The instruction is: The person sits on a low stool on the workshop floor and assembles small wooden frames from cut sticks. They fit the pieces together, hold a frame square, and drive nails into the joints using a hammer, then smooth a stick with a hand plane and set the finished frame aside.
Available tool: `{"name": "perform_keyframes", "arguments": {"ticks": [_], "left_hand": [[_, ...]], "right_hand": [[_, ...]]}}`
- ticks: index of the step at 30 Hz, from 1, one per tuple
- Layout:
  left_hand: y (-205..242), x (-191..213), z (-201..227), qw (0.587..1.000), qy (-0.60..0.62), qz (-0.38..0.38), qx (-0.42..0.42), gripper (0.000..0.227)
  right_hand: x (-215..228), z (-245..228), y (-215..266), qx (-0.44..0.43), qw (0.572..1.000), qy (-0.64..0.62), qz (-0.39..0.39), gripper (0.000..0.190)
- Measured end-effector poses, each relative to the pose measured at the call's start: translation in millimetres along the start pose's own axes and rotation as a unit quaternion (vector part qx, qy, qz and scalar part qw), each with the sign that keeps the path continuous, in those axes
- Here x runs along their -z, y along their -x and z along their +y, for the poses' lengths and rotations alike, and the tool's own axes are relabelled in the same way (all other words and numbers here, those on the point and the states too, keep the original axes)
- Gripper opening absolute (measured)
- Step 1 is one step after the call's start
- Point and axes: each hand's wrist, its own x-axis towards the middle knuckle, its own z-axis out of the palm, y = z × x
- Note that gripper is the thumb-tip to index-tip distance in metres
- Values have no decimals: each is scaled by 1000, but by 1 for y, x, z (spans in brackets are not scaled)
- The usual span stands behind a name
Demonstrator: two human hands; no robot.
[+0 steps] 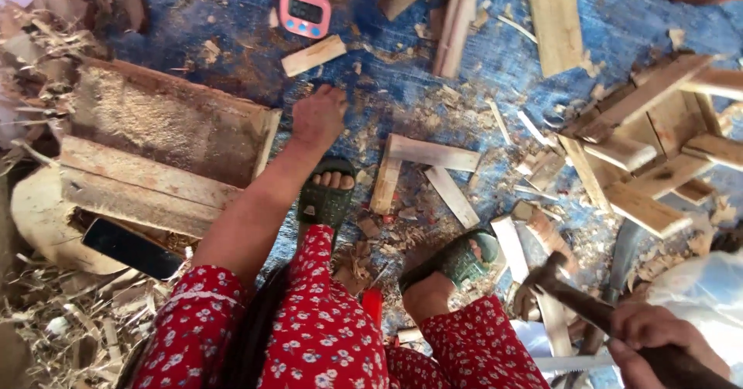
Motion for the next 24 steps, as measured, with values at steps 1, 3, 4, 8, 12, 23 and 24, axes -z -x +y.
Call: {"name": "perform_keyframes", "arguments": {"ticks": [1,3,4,8,12,23,24], "left_hand": [[1,-21,-10,998,-53,-11,-18,15],[-3,-11,4,993,-101,-24,-50,26],[-7,21,27,996,-72,1,-44,29],[-4,66,107,959,-95,4,-266,14],[22,-10,117,958,23,-87,-271,74],[-3,86,145,929,133,-344,3,50],[-2,101,152,930,128,-345,1,50]], "right_hand": [[-9,-13,4,-32,998,22,50,31],[-27,-37,0,-72,990,47,112,26],[-38,-49,-7,-97,986,2,135,18],[-46,14,-11,-141,982,-127,-6,17],[-96,85,-7,-239,955,62,-163,33],[-115,273,88,-469,784,358,194,81],[-117,249,71,-470,785,353,194,81]]}}
